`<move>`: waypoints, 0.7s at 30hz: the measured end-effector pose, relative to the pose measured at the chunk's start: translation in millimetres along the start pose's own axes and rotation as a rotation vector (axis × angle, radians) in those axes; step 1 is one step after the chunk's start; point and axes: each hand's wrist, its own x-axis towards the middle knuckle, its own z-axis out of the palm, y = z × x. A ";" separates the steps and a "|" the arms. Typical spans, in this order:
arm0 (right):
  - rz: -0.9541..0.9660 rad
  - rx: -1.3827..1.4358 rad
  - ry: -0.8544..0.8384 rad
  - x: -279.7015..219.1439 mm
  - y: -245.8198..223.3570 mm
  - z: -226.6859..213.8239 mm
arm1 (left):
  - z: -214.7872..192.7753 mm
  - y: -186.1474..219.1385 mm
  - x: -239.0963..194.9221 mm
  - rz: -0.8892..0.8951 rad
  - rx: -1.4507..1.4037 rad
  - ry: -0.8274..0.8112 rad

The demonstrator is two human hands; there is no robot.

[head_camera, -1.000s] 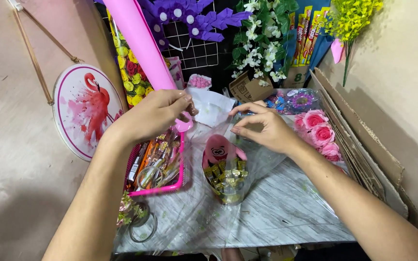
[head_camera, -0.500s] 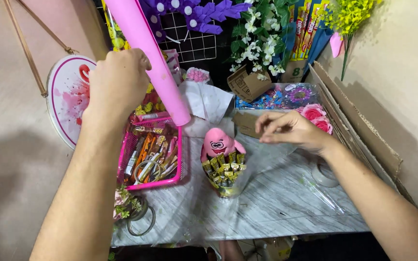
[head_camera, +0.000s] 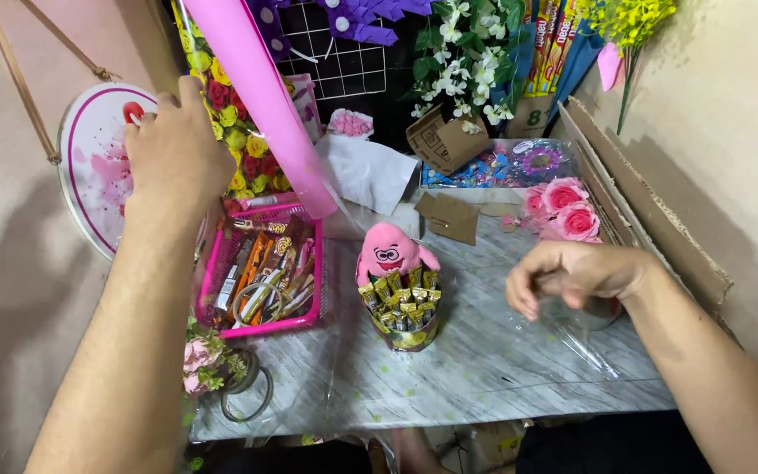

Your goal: The person wraps a pink plush toy filled with chocolate bars in a clear cellophane sheet. They use scissors to cut the wrapping material and tape to secure the package, then tie a ribbon around the top to finish the gift.

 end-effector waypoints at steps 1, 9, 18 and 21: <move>0.008 0.003 -0.001 3.7 -1.5 6.3 | 5.8 3.2 -3.4 -0.003 -0.005 -0.006; 0.829 -0.434 0.303 25.9 110.8 3.3 | 63.6 23.3 -25.0 0.164 0.182 0.059; 0.589 0.213 0.924 95.5 150.9 16.8 | 142.8 37.2 -65.1 0.131 -0.155 -1.158; 0.612 0.058 0.991 103.3 146.6 28.6 | 153.4 53.9 -89.3 0.004 -0.383 -1.291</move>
